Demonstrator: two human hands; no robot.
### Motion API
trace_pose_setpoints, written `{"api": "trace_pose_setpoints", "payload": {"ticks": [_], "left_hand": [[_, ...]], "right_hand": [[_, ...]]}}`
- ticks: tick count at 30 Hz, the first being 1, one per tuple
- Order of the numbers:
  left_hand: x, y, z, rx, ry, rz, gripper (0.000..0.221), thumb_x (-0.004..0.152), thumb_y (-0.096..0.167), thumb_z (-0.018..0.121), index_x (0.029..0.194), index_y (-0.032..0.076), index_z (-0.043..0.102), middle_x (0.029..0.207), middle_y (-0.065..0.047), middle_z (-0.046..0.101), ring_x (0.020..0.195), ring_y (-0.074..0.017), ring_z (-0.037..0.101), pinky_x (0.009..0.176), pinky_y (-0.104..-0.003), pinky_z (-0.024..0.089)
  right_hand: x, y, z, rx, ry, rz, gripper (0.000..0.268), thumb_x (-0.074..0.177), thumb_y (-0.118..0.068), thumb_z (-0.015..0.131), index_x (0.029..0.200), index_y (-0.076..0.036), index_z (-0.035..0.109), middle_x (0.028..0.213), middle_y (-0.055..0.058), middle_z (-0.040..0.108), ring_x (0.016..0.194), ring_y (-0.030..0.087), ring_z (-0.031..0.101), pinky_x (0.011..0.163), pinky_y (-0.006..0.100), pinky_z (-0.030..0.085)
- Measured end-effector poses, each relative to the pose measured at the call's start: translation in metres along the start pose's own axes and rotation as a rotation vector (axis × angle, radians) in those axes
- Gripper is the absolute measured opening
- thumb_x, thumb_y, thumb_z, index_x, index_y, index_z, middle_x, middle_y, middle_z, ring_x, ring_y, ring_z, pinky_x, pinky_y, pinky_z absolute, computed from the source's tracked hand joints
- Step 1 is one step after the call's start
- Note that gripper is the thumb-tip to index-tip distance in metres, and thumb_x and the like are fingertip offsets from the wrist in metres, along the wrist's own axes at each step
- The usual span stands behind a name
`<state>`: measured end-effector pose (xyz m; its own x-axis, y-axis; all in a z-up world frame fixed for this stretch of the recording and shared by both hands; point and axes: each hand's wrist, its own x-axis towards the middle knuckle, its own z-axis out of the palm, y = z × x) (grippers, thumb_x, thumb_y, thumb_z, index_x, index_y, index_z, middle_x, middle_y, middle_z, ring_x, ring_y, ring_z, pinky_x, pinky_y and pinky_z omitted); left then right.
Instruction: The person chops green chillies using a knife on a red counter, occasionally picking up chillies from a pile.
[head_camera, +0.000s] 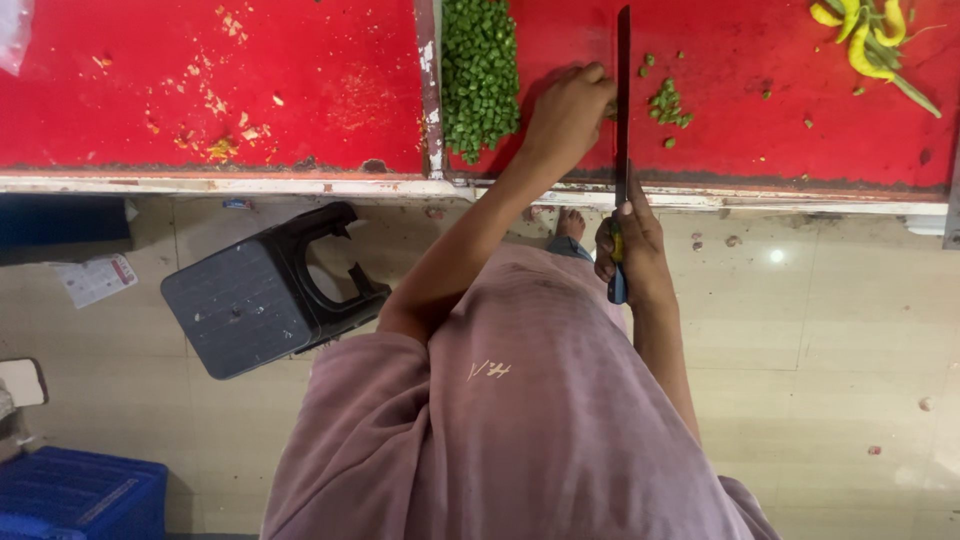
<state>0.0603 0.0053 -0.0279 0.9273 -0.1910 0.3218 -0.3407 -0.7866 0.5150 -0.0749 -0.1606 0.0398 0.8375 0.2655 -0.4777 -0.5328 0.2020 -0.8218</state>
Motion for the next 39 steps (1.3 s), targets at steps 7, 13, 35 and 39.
{"api": "trace_pose_setpoints", "payload": {"ticks": [7,13,35,39], "left_hand": [[0.0,0.009,-0.009,-0.068,0.003,-0.043,0.028,0.067,-0.007,0.073,0.09,0.008,0.071,0.1,-0.007,0.065,0.1,-0.0305,0.065,0.081,-0.042,0.059],[-0.003,0.009,-0.005,-0.097,0.034,-0.055,0.023,0.071,-0.006,0.075,0.089,0.006,0.068,0.102,-0.007,0.065,0.102,-0.0304,0.065,0.081,-0.042,0.06],[-0.03,0.035,-0.021,0.0,0.148,-0.102,0.017,0.086,0.009,0.07,0.101,0.005,0.064,0.111,-0.011,0.061,0.104,-0.035,0.063,0.08,-0.047,0.057],[-0.028,0.037,-0.019,-0.002,0.176,-0.139,0.012,0.086,0.013,0.072,0.092,0.01,0.062,0.101,-0.007,0.061,0.098,-0.0318,0.066,0.076,-0.047,0.056]], "right_hand": [[-0.004,-0.006,-0.001,0.139,-0.065,0.03,0.063,0.11,-0.038,0.042,0.169,-0.029,0.021,0.063,0.0,0.041,0.042,0.009,0.036,0.039,0.025,0.033],[-0.022,-0.002,0.005,0.16,-0.059,0.085,0.061,0.111,-0.039,0.038,0.168,-0.03,0.02,0.061,0.0,0.041,0.04,0.01,0.035,0.038,0.025,0.033],[0.011,0.008,0.006,-0.543,0.136,-0.184,0.055,0.11,-0.026,0.044,0.164,-0.023,0.035,0.063,0.0,0.047,0.046,0.007,0.041,0.043,0.026,0.04],[0.008,-0.003,0.002,-0.389,0.09,-0.086,0.057,0.108,-0.027,0.043,0.164,-0.025,0.031,0.063,0.0,0.048,0.042,0.009,0.042,0.039,0.027,0.04]]}}
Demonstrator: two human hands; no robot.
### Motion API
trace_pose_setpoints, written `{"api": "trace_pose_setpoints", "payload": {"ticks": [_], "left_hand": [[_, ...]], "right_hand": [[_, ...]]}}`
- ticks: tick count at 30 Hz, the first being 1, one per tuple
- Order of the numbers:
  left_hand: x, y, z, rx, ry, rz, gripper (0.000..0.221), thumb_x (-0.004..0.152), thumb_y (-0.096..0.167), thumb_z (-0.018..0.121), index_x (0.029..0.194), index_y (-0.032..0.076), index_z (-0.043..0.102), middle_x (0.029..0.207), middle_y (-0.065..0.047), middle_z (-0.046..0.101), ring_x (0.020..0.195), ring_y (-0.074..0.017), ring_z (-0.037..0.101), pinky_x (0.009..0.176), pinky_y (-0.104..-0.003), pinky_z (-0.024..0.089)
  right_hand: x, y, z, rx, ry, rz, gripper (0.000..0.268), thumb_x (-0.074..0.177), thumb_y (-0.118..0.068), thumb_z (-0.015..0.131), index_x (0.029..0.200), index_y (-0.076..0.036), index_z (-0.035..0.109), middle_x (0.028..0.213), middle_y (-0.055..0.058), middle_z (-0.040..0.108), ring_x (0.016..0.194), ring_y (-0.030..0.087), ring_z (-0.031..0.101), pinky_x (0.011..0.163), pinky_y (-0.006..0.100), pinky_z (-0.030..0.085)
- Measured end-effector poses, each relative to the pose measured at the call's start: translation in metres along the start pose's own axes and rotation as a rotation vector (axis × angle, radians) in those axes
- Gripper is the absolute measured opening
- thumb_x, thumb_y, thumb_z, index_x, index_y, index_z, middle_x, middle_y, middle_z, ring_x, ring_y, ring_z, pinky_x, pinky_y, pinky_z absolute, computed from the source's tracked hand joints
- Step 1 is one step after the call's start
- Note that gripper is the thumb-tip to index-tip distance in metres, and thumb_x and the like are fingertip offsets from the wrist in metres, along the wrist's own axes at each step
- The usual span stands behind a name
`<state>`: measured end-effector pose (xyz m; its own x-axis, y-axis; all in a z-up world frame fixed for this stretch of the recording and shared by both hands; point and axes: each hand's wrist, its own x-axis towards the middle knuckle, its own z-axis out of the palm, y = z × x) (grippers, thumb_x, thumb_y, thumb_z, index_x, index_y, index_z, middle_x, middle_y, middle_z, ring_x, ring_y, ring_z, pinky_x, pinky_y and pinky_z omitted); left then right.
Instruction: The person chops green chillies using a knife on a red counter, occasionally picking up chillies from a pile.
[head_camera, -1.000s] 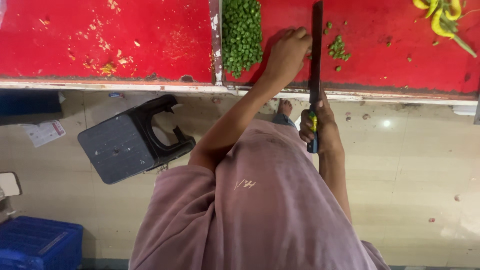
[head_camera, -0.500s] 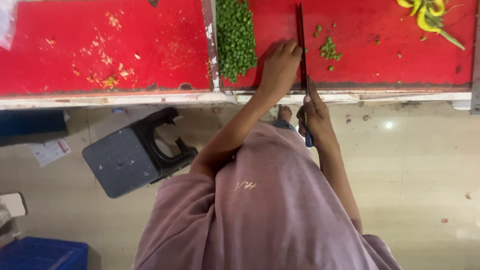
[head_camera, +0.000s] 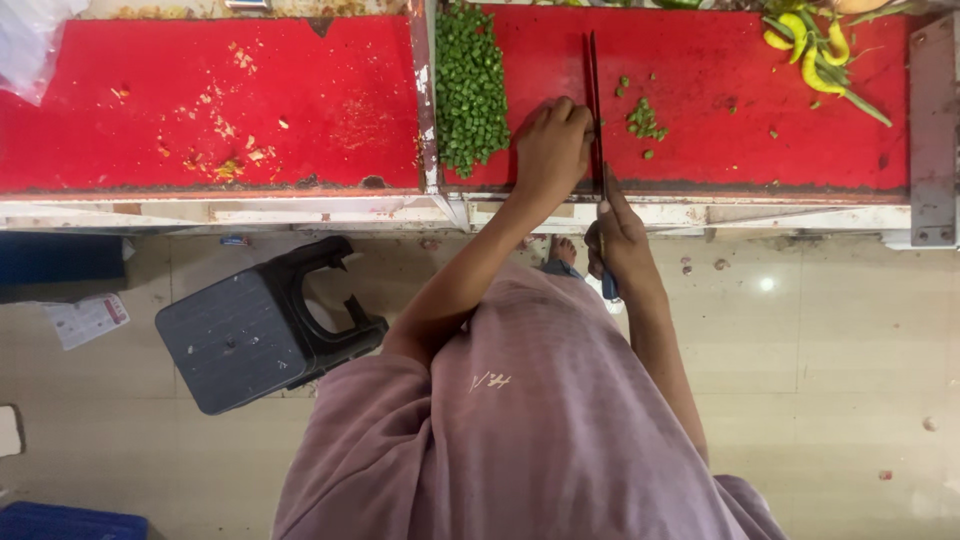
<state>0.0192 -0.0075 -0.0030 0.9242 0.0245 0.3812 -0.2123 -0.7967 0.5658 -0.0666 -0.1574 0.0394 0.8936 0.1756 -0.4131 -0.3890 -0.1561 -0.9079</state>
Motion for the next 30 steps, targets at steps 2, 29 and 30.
{"api": "trace_pose_setpoints", "payload": {"ticks": [2,29,30], "left_hand": [[0.003,0.001,0.003,0.001,0.017,-0.014,0.011,0.085,0.013,0.071,0.092,0.009,0.063,0.101,-0.007,0.061,0.095,-0.0321,0.066,0.074,-0.047,0.056],[-0.03,0.018,-0.027,-0.045,-0.215,0.029,0.022,0.074,0.02,0.078,0.09,0.011,0.065,0.092,-0.008,0.063,0.088,-0.0319,0.07,0.067,-0.048,0.058],[-0.028,0.019,-0.023,-0.08,-0.27,-0.043,0.023,0.079,0.02,0.077,0.097,0.011,0.065,0.094,-0.007,0.064,0.086,-0.0314,0.07,0.067,-0.048,0.058]], "right_hand": [[-0.01,-0.002,-0.008,0.243,-0.096,0.101,0.059,0.108,-0.03,0.043,0.166,-0.027,0.029,0.061,0.0,0.044,0.042,0.009,0.04,0.038,0.026,0.034],[-0.017,0.041,-0.025,0.812,-0.258,0.258,0.039,0.11,-0.044,0.042,0.147,-0.031,0.045,0.067,-0.001,0.042,0.041,0.007,0.033,0.037,0.021,0.029],[-0.014,0.048,-0.027,0.807,-0.255,0.257,0.039,0.11,-0.044,0.042,0.147,-0.031,0.045,0.067,-0.001,0.042,0.041,0.007,0.033,0.037,0.021,0.029]]}}
